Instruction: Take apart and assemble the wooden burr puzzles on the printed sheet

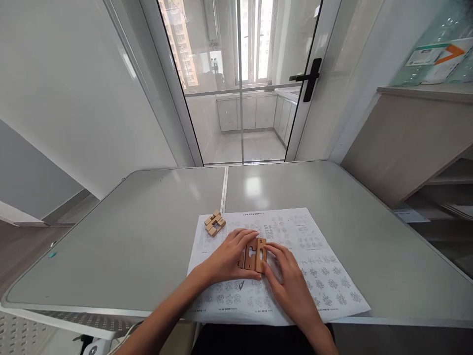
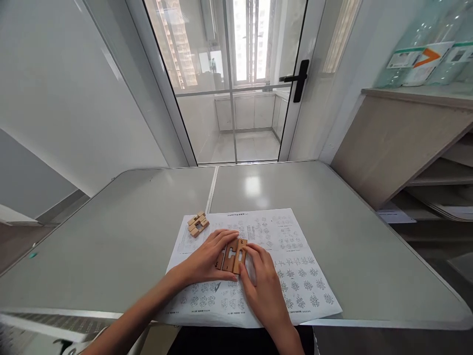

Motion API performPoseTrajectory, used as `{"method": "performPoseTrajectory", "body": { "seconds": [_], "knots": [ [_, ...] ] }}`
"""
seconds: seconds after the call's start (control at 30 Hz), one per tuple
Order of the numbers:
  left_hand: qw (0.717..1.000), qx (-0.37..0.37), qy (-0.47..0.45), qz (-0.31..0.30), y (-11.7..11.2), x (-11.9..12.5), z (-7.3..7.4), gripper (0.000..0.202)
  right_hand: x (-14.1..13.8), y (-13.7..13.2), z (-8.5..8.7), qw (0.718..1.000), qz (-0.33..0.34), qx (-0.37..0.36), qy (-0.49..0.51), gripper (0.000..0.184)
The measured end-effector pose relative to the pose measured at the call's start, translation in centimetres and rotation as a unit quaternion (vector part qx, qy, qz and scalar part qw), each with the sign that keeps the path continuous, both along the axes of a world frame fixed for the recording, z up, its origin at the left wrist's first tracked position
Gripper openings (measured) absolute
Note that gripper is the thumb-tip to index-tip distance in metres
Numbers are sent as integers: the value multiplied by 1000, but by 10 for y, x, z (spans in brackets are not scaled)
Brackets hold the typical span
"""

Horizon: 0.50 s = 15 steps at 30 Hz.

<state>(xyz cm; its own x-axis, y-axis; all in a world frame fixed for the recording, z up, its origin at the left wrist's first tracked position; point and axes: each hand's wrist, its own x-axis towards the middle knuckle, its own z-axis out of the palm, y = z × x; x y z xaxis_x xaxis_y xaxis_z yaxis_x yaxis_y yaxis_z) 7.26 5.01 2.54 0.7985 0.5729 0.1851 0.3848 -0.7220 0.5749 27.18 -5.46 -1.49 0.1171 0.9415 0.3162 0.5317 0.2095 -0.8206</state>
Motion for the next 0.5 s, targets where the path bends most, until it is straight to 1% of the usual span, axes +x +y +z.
{"method": "performPoseTrajectory", "body": {
  "seconds": [0.07,0.13,0.27,0.37,0.43,0.5],
  "knots": [
    [1000,2,-2,18,-1,-7,0,106,-1,0,-2,1000,5,5,-31,34],
    [999,-2,0,41,-4,-18,0,107,-1,0,-3,998,7,5,-55,34],
    [997,-13,-2,78,-12,-37,0,94,-2,0,-4,997,7,6,-82,34],
    [995,-30,0,99,-18,-46,2,87,-3,0,-3,996,0,8,-87,31],
    [995,-32,3,99,-22,-49,5,85,-4,0,-2,996,-8,6,-87,27],
    [996,-20,1,87,-26,-50,8,83,-4,0,-1,996,-15,6,-84,25]
  ]
}}
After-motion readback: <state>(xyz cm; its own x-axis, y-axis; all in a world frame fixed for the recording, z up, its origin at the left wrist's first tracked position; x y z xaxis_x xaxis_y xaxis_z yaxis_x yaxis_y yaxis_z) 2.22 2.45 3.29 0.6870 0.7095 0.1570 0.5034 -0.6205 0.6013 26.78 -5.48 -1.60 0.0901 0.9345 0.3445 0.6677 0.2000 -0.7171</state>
